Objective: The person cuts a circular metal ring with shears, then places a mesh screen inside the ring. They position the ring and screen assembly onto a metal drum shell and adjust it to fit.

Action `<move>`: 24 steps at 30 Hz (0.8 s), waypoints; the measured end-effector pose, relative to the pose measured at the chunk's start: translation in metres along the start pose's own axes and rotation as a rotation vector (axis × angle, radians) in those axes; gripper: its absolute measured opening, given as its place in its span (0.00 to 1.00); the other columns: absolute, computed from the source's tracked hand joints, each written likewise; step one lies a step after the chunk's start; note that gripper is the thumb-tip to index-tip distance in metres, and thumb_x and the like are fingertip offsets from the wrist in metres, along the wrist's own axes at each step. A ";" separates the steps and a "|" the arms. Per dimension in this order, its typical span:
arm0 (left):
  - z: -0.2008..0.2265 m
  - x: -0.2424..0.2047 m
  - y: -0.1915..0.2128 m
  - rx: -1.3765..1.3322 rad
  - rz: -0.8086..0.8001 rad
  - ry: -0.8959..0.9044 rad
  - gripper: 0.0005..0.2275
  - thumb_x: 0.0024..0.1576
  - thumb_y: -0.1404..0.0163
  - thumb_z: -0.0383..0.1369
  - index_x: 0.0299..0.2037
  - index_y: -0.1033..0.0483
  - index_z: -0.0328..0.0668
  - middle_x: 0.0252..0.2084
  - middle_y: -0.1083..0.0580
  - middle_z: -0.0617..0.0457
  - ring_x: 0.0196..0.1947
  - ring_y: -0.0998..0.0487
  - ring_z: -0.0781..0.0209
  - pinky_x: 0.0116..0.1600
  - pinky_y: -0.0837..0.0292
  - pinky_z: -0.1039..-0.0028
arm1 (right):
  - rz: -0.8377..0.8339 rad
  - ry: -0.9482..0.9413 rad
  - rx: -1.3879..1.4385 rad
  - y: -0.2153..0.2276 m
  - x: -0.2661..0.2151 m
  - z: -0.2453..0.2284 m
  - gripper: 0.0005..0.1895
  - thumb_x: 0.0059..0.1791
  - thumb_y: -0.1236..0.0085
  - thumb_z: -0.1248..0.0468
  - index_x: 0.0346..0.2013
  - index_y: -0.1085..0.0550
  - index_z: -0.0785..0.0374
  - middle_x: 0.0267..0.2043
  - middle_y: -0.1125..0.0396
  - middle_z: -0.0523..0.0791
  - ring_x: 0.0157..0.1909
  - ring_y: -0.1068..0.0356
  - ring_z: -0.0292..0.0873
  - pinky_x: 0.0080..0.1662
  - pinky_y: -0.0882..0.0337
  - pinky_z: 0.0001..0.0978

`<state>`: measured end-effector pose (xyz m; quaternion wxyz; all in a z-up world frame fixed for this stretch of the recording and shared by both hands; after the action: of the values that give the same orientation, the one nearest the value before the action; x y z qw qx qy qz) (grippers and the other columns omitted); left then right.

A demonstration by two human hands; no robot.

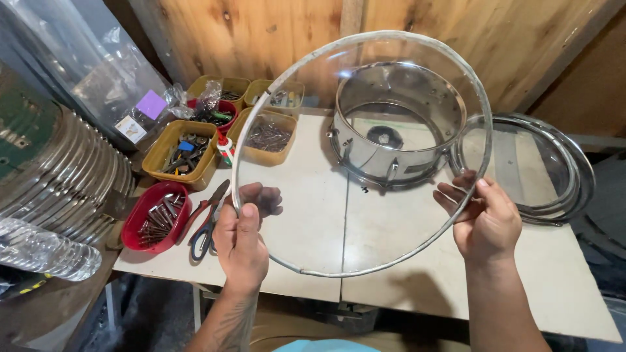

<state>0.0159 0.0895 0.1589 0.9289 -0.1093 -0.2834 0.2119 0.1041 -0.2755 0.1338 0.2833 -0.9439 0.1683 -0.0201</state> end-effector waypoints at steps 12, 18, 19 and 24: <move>0.009 0.001 -0.011 0.120 -0.077 0.080 0.18 0.63 0.59 0.36 0.57 0.30 0.31 0.46 0.21 0.41 0.46 0.18 0.52 0.44 0.16 0.65 | 0.044 -0.036 0.005 0.019 0.012 0.010 0.09 0.55 0.54 0.63 0.42 0.25 0.62 0.38 0.28 0.49 0.41 0.23 0.56 0.51 0.20 0.49; 0.020 0.013 -0.003 0.479 -0.217 -0.111 0.17 0.67 0.59 0.36 0.60 0.28 0.35 0.56 0.25 0.46 0.57 0.22 0.54 0.65 0.26 0.66 | 0.059 0.055 -0.203 0.030 0.019 0.018 0.11 0.58 0.55 0.67 0.51 0.25 0.63 0.47 0.28 0.44 0.51 0.25 0.41 0.51 0.24 0.31; 0.019 0.014 -0.001 0.480 -0.217 -0.111 0.17 0.67 0.59 0.36 0.60 0.28 0.35 0.56 0.25 0.46 0.57 0.22 0.54 0.65 0.26 0.66 | 0.059 0.055 -0.203 0.034 0.021 0.020 0.11 0.58 0.55 0.67 0.51 0.25 0.63 0.47 0.28 0.44 0.51 0.25 0.41 0.51 0.24 0.31; 0.027 0.018 -0.001 0.662 -0.219 -0.293 0.14 0.67 0.56 0.32 0.58 0.26 0.34 0.56 0.26 0.43 0.58 0.26 0.49 0.66 0.33 0.65 | -0.095 0.038 -0.157 0.047 0.029 0.036 0.14 0.60 0.54 0.58 0.59 0.28 0.56 0.46 0.30 0.41 0.47 0.29 0.40 0.49 0.26 0.35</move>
<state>0.0143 0.0984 0.1894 0.8806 0.2595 -0.3394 0.2047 0.1214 -0.3028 0.0770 0.2037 -0.9697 0.1296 -0.0384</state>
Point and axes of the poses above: each hand's wrist, its own x-axis towards the middle knuckle, its own y-axis out of the back of the hand, z = x × y, the point moved 4 cm from there along x, towards the middle knuckle
